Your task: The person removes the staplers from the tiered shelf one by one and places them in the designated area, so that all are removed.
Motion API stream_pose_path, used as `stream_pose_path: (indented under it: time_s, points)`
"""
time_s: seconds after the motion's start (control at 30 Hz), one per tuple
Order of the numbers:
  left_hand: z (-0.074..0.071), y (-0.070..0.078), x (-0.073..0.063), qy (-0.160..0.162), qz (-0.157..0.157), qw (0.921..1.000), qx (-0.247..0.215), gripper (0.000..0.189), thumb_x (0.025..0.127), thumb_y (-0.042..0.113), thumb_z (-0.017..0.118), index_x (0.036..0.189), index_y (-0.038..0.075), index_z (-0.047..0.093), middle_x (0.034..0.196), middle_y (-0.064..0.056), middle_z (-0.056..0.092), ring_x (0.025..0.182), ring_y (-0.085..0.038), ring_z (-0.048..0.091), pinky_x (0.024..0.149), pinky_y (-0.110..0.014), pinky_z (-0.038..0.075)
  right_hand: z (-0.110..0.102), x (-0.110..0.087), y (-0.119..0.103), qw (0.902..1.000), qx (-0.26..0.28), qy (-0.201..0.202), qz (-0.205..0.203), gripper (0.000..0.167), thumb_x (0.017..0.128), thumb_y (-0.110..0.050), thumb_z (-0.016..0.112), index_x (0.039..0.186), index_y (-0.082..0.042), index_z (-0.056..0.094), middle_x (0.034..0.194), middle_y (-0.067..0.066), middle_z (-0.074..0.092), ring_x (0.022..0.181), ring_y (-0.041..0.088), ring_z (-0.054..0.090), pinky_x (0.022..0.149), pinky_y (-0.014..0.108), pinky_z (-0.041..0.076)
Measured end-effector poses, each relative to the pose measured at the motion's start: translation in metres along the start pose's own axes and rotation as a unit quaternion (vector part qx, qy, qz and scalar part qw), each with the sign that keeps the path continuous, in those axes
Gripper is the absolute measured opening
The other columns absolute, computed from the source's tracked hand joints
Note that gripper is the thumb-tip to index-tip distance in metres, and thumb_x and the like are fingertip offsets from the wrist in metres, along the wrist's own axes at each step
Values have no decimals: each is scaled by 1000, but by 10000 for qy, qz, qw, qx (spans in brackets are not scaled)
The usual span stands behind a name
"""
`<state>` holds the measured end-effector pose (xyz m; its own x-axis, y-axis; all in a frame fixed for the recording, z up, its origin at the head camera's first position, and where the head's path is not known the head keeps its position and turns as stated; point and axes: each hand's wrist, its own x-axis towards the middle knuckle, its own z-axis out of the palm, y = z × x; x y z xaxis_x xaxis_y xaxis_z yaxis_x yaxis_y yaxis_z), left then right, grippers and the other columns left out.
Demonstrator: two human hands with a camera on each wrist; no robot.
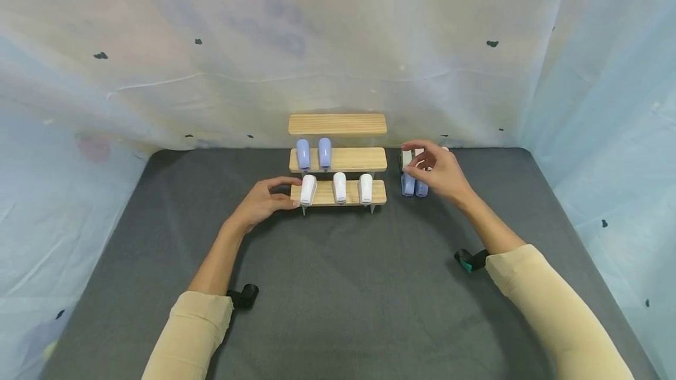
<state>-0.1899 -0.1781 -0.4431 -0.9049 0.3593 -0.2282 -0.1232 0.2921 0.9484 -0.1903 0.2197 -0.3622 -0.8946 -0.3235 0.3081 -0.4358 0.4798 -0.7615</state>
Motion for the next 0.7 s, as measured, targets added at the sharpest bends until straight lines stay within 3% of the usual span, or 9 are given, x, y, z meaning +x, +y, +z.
stream_pose_path:
  time_s: [0.3, 0.53, 0.7]
  points:
    - [2, 0, 2, -11, 86, 10000, -16, 55, 86, 18, 80, 137, 16, 59, 127, -19, 61, 107, -29, 67, 98, -51, 46, 7, 10, -7, 9989, 448, -151, 36, 46, 89, 3, 70, 133, 3, 56, 127, 21, 60, 96, 36, 65, 80, 36, 52]
    - [4, 1, 2, -14, 98, 10000, 7, 54, 86, 18, 80, 136, 17, 59, 123, -19, 64, 105, -29, 68, 98, -51, 46, 14, 15, -14, 9977, 621, -196, -204, 46, 89, 6, 70, 132, 7, 55, 124, 22, 61, 93, 38, 64, 83, 40, 53]
    - [2, -1, 1, 49, 29, 10000, -19, 56, 87, 16, 79, 138, 16, 57, 122, -20, 65, 104, -29, 68, 99, -50, 45, 23, 24, -21, 9953, 875, -331, -266, 48, 88, 8, 70, 133, 8, 53, 124, 29, 59, 95, 41, 63, 84, 37, 53]
